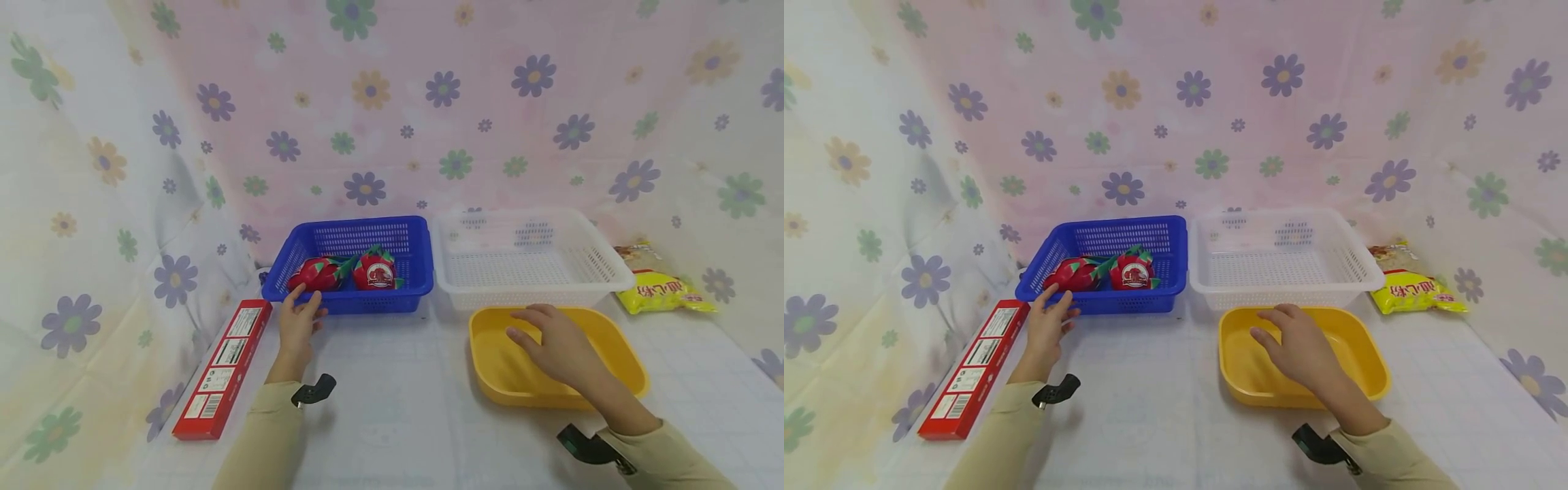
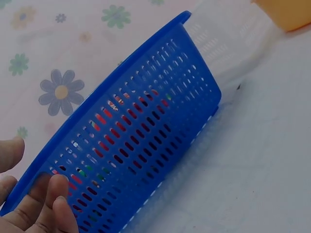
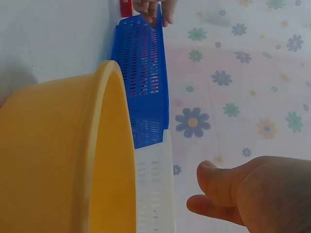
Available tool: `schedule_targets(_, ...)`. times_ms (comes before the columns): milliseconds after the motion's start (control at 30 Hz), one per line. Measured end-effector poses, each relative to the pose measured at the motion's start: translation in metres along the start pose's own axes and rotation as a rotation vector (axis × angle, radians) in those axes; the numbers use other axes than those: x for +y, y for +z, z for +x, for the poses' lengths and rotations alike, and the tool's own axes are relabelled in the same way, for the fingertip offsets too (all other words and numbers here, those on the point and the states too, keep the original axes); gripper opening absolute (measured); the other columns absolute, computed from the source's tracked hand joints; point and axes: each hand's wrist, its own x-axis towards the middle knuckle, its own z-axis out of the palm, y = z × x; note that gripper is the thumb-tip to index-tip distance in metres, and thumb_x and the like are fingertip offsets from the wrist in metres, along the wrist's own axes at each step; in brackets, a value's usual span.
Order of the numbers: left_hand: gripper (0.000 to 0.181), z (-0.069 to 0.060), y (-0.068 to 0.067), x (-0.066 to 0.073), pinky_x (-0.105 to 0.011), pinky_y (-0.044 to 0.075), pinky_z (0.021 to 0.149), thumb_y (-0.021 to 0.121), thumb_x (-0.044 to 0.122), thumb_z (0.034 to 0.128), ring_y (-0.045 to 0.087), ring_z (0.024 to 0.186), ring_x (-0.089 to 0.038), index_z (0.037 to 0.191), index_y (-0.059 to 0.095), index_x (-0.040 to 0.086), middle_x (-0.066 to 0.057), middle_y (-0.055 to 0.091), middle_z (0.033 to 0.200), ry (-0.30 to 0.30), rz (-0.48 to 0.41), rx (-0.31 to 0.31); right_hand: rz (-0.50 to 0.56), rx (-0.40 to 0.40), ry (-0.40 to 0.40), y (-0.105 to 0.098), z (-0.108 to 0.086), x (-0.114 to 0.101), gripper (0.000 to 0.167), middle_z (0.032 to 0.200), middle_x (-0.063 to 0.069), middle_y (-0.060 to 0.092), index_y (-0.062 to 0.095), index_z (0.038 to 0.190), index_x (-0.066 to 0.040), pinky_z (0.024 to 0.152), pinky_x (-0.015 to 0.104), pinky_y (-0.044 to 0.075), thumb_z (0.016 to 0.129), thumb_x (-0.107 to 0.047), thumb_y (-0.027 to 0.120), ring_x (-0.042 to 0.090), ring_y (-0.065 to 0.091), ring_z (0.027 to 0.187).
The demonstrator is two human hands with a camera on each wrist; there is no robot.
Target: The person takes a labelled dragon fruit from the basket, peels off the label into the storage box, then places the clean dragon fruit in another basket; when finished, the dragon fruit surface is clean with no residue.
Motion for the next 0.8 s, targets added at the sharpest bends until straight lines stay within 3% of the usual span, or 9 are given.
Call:
schedule_targets(100,0.057,0.003,0.000,0.001,-0.024,0.051,0.078,0.060,0.036,0.0979,0.065,0.084,-0.006,0.149,0.037,0.028,-0.001,0.059,0.109,-0.014,-0.021,0.005,-0.005,-0.011,0.007,-0.001,0.002,-0.002,0.042,0.130,0.029,0.056,0.063,0.126,-0.001,0.098,0.064,0.045,0.094,-0.029,0.065,0.047,0.056,0.115)
schedule_targets(333,0.052,0.009,-0.001,0.004,-0.032,0.051,0.094,0.062,0.034,0.0971,0.068,0.081,-0.005,0.145,0.043,0.029,0.008,0.062,0.098,-0.037,-0.140,-0.013,0.013,-0.032,0.008,-0.004,0.007,-0.006,0.042,0.131,0.028,0.057,0.062,0.128,-0.002,0.099,0.064,0.044,0.096,-0.029,0.063,0.046,0.054,0.117)
schedule_targets(567,0.048,0.012,-0.002,0.001,-0.021,0.052,0.074,0.065,0.023,0.0955,0.067,0.073,-0.005,0.141,0.048,0.025,0.009,0.066,0.082,-0.013,-0.132,0.010,0.010,-0.003,-0.037,0.000,0.010,-0.009,0.038,0.124,0.025,0.062,0.066,0.123,-0.002,0.097,0.062,0.046,0.094,-0.027,0.065,0.045,0.057,0.113)
schedule_targets(800,0.049,0.013,0.000,-0.004,-0.018,0.054,0.074,0.067,0.020,0.0942,0.067,0.074,-0.005,0.140,0.050,0.023,0.009,0.063,0.078,0.015,-0.150,0.036,-0.013,0.027,-0.123,0.002,0.019,-0.014,0.035,0.117,0.022,0.067,0.068,0.119,-0.001,0.096,0.059,0.048,0.093,-0.025,0.067,0.043,0.061,0.110)
